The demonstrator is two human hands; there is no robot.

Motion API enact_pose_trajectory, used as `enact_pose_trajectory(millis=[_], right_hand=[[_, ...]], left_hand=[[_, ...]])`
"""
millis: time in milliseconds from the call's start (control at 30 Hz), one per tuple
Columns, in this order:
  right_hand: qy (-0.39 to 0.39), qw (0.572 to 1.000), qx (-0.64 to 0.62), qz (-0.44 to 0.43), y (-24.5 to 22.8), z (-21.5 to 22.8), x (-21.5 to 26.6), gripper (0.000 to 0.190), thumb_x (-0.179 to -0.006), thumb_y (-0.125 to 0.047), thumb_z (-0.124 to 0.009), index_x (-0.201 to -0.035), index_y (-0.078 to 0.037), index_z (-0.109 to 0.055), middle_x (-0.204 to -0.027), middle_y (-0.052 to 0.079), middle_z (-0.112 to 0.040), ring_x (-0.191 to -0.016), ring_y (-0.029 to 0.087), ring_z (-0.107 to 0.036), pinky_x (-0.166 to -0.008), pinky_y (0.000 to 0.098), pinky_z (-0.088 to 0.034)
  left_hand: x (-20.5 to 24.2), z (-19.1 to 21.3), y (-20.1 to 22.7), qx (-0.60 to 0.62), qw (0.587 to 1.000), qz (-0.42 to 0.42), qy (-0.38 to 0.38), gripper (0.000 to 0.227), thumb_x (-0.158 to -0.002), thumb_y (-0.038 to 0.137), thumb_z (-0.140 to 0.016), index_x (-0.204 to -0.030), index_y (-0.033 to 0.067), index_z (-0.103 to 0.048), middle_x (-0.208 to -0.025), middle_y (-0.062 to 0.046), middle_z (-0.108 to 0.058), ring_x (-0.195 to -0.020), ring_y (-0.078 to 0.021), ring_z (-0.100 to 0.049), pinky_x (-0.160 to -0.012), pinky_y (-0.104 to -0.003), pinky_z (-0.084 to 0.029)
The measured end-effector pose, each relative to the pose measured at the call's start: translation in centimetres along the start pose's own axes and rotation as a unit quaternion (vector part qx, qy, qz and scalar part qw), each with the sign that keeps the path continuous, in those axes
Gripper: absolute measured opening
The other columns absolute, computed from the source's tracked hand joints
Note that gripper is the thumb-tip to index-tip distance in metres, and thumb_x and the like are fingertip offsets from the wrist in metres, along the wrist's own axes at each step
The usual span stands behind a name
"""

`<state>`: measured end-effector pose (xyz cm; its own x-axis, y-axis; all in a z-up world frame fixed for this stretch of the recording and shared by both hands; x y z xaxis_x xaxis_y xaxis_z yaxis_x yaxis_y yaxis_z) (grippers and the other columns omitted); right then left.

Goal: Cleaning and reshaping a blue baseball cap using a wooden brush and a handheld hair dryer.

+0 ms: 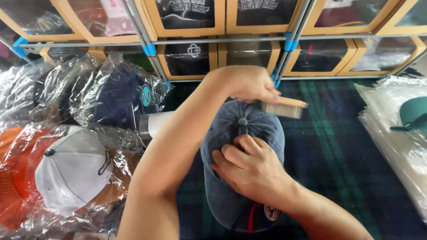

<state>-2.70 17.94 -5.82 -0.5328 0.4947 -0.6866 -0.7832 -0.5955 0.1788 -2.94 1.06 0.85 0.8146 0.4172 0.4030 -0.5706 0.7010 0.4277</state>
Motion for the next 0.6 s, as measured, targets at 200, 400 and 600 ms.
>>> enact_pose_trajectory(millis=[200,400,600], right_hand=[[0.008,1.0,-0.026,-0.002,-0.2,0.6,-0.2,0.015,-0.1,-0.017,-0.068,-0.101,-0.003,-0.072,-0.092,0.005,-0.058,-0.078,0.026,-0.05,-0.06,0.0372,-0.048],[0.004,0.959,-0.279,-0.055,3.6,3.3,0.7,0.011,-0.093,-0.004,-0.062,-0.095,-0.001,-0.073,-0.075,0.007,-0.068,-0.066,0.023,-0.063,-0.065,0.0369,-0.052],[-0.159,0.962,-0.182,-0.124,7.2,2.1,3.4,0.032,-0.094,-0.036,-0.069,-0.12,-0.018,-0.076,-0.097,0.003,-0.061,-0.095,0.025,-0.057,-0.075,0.0367,-0.053]], left_hand=[[-4.7,-2.1,-8.1,-0.215,0.949,0.214,-0.089,0.033,-0.093,0.018,-0.056,-0.12,0.0106,-0.074,-0.127,-0.009,-0.069,-0.106,-0.0307,-0.067,-0.085,-0.041,-0.056],[3.7,-1.4,-6.7,0.021,0.976,0.043,0.211,0.061,-0.102,0.05,-0.045,-0.151,0.0154,-0.053,-0.11,-0.017,-0.077,-0.047,-0.0124,-0.049,-0.045,-0.028,-0.042],[7.9,-4.7,-8.3,0.087,0.98,0.112,0.14,0.047,-0.111,0.038,-0.033,-0.141,0.0148,-0.061,-0.073,-0.002,-0.064,-0.049,-0.0073,-0.045,-0.045,-0.021,-0.041]])
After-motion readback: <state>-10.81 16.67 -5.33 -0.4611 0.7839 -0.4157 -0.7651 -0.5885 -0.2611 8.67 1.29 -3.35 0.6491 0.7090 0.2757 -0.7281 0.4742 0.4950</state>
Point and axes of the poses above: each hand's wrist, its own x-axis away from the middle knuckle, its own z-axis out of the back of the hand, y = z × x, the point moved 3 cm from there along -x, towards the middle knuckle
